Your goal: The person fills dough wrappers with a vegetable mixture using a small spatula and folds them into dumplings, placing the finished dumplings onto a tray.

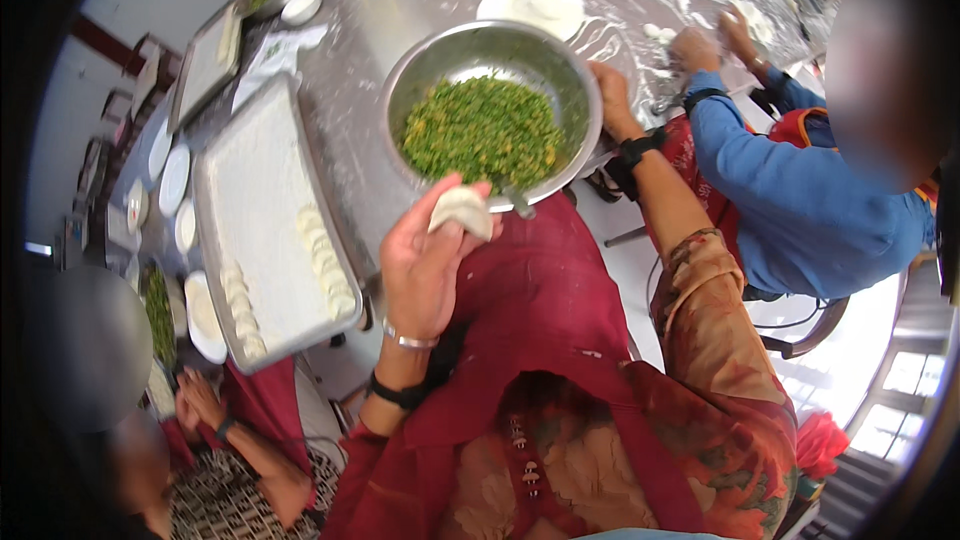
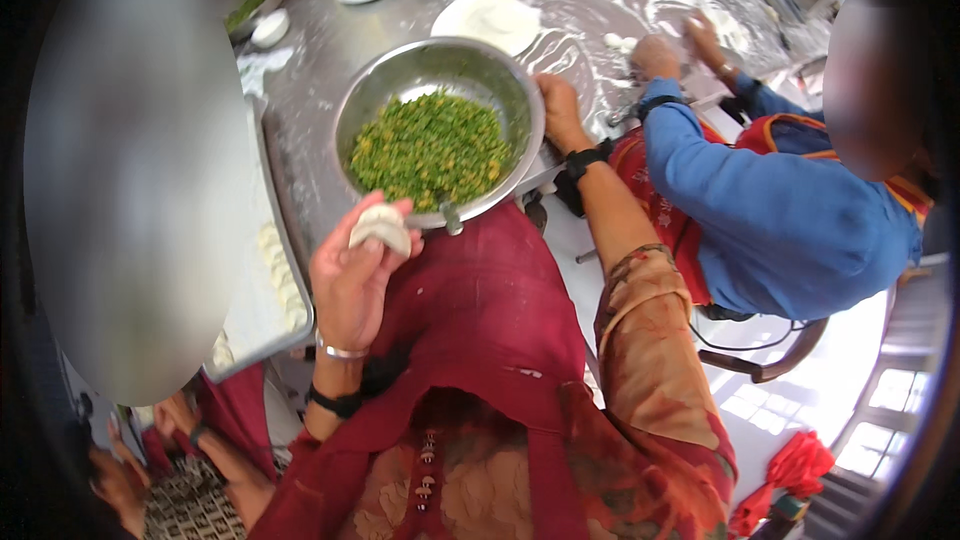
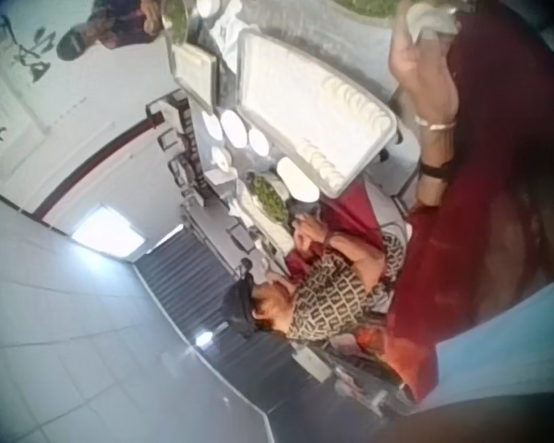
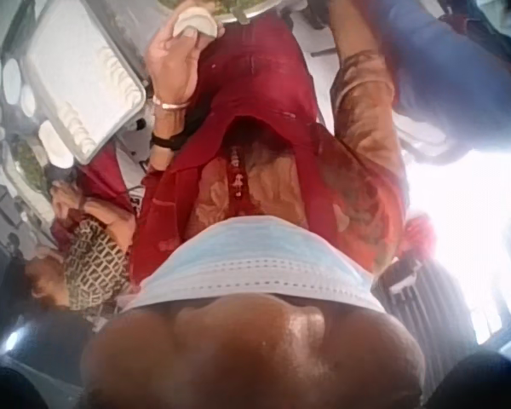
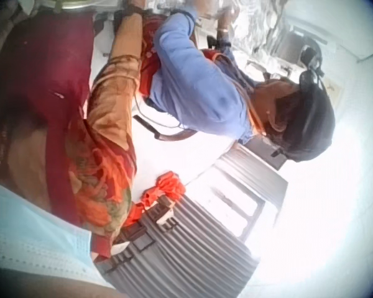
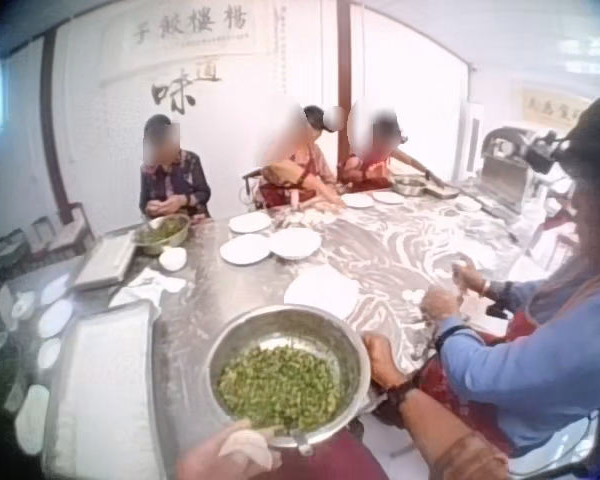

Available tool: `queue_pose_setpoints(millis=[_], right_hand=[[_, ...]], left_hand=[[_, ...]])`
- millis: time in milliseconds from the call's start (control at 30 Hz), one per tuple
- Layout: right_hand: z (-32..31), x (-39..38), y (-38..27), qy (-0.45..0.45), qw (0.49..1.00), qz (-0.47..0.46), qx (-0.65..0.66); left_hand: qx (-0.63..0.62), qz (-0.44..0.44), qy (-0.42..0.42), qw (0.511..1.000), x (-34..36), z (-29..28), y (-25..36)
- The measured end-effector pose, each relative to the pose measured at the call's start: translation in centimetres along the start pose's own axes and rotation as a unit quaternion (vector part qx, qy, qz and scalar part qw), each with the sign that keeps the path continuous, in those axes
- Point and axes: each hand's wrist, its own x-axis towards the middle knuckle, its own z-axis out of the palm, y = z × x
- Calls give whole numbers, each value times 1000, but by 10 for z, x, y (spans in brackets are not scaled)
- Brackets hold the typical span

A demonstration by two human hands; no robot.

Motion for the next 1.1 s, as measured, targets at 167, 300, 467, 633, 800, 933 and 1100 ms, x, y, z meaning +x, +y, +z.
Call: queue_pose_setpoints(millis=[167, 300, 467, 633, 800, 933, 1100], right_hand=[[-34, -4, 2, 54, 995, 56, -61], [-59, -8, -42, 70, 990, 120, 20], [-32, -52, -223, 13, 967, 114, 229], [-4, -82, -261, -110, 957, -46, 264], [-1, -81, -262, -164, 959, -183, 144], [-7, -77, -259, -197, 948, -248, 36], [-11, -80, -262, -214, 928, -287, -103]], left_hand=[[-26, 25, -10, 999, 6, 5, -2], [-2, 41, -18, 999, 7, 6, -8], [36, 36, -13, 999, 10, 11, -14], [15, -10, -23, 1000, 6, 12, -13], [20, -49, -32, 998, 0, 4, -4], [25, -68, -49, 996, -1, -3, 1], [9, -59, -19, 998, -3, -4, 3]])
